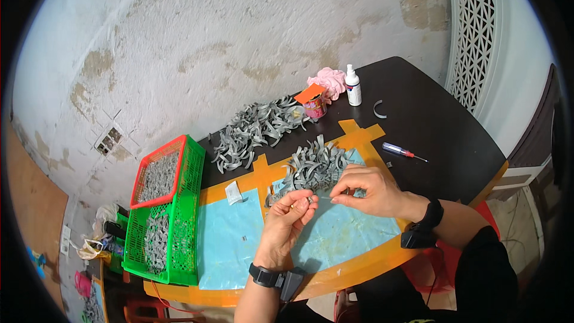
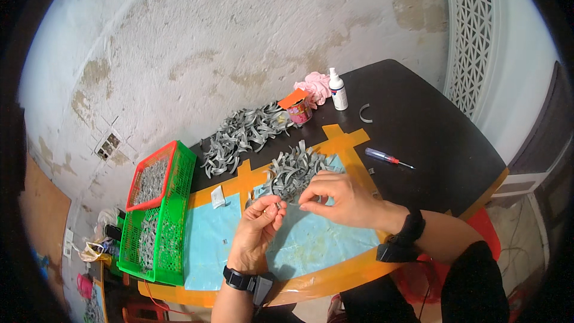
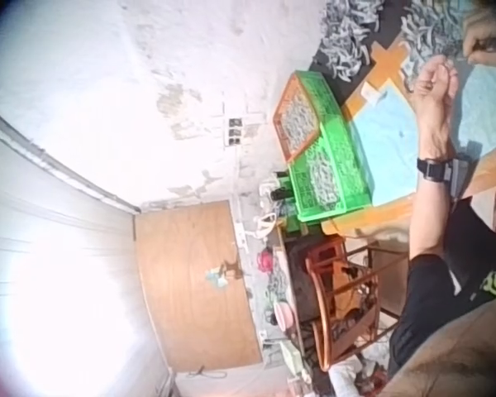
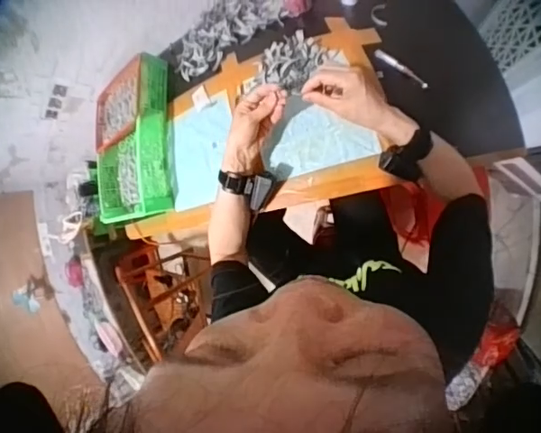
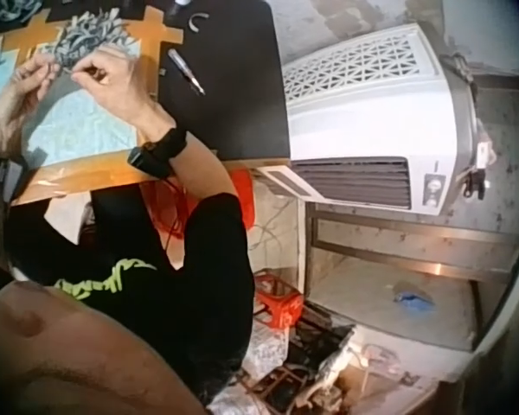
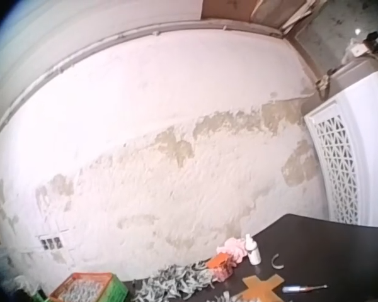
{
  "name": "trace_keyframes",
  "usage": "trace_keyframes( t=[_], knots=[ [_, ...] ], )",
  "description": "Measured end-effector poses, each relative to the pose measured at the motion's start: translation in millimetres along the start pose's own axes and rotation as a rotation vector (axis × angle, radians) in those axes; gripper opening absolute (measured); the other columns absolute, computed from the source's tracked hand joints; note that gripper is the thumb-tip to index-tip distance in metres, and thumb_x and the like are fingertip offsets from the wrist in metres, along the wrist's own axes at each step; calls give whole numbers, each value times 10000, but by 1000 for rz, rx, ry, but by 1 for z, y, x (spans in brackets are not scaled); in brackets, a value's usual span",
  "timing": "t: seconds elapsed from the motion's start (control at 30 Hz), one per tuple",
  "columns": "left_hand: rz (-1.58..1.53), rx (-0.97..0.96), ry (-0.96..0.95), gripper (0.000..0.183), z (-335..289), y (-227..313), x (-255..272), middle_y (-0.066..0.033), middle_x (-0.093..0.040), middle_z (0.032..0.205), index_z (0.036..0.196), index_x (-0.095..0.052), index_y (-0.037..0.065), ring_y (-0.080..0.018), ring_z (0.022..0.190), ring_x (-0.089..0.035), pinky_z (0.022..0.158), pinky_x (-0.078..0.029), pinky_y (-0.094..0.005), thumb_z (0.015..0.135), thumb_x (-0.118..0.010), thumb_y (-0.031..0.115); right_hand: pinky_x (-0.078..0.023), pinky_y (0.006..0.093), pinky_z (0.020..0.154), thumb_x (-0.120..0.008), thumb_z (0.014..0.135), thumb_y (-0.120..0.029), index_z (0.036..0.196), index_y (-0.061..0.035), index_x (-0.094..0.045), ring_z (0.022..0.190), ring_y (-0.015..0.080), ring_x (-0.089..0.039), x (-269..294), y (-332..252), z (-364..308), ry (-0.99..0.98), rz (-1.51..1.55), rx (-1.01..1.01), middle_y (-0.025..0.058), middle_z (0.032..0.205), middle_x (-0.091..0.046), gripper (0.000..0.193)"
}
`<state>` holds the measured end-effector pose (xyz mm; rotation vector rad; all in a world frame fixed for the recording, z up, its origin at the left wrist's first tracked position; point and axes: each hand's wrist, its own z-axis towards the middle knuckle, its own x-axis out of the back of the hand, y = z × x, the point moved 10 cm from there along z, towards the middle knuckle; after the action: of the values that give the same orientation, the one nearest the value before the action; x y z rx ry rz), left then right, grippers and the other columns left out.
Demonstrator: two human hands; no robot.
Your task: Manually assembling small grey shoe components, possibly decorative or structural elements for uppers.
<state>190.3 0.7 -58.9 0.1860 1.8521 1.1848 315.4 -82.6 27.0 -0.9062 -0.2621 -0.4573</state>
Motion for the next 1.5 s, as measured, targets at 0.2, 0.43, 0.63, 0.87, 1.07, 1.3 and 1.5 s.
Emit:
trace_keyframes(
  t=[0.2, 0.43, 0.63, 0.87, 1.07, 1.3, 1.5],
  knots=[
    [-24, -40, -2, 160, 0, 0, 0, -147, -658, 1010, 1000, -654, -10, -204, 933, -647, 827, -552, -256, 851, -604, -40, -470, 264, 598, -703, 754, 0, 827, -10, -657, 696, 159, -571, 0, -5, 1, 3, -27, 19, 59, 759, -626, 87],
    [-41, -54, -9, 180, 2, -4, -1, -144, -657, 1040, 1012, -656, -10, -206, 947, -647, 874, -531, -282, 840, -615, -48, -457, 274, 586, -687, 781, -35, 844, -29, -648, 688, 164, -551, 0, -5, 0, 15, -18, 24, 53, 755, -587, 74],
    [-9, -23, 10, 146, -1, -10, -5, -125, -642, 1047, 915, -662, 18, -193, 907, -650, 794, -554, -268, 810, -632, -80, -457, 274, 585, -685, 777, -30, 835, -26, -641, 686, 168, -548, -2, -5, -1, 5, -30, 31, 57, 748, -577, 73],
    [211, -187, 32, 204, 0, 4, -7, -70, -642, 948, 939, -626, 16, -139, 847, -634, 772, -538, -254, 774, -666, -95, -447, 280, 586, -695, 749, -5, 824, -23, -647, 682, 173, -552, 1, -7, 0, 35, -50, 36, 55, 739, -590, 91],
    [361, -215, 78, 254, -1, 8, -10, -44, -657, 872, 983, -632, 7, -111, 817, -632, 749, -517, -231, 755, -696, -85, -436, 298, 613, -708, 718, 21, 819, -30, -653, 676, 181, -555, 1, -10, 0, 40, -88, 89, 45, 750, -610, 126],
    [463, -289, -46, 235, -4, 11, -22, -47, -663, 837, 974, -625, -13, -96, 769, -642, 689, -518, -213, 762, -717, -52, -428, 311, 580, -701, 717, 16, 798, -41, -638, 697, 212, -537, 3, -24, 2, 59, -109, 178, 53, 735, -572, 117],
    [367, -276, 15, 237, -3, 10, -15, -40, -641, 807, 916, -602, 17, -124, 732, -644, 685, -528, -251, 733, -729, -64, -447, 310, 615, -706, 693, 32, 804, -46, -643, 734, 214, -554, 9, -39, 0, 107, -181, 251, 52, 760, -586, 150]
  ],
)
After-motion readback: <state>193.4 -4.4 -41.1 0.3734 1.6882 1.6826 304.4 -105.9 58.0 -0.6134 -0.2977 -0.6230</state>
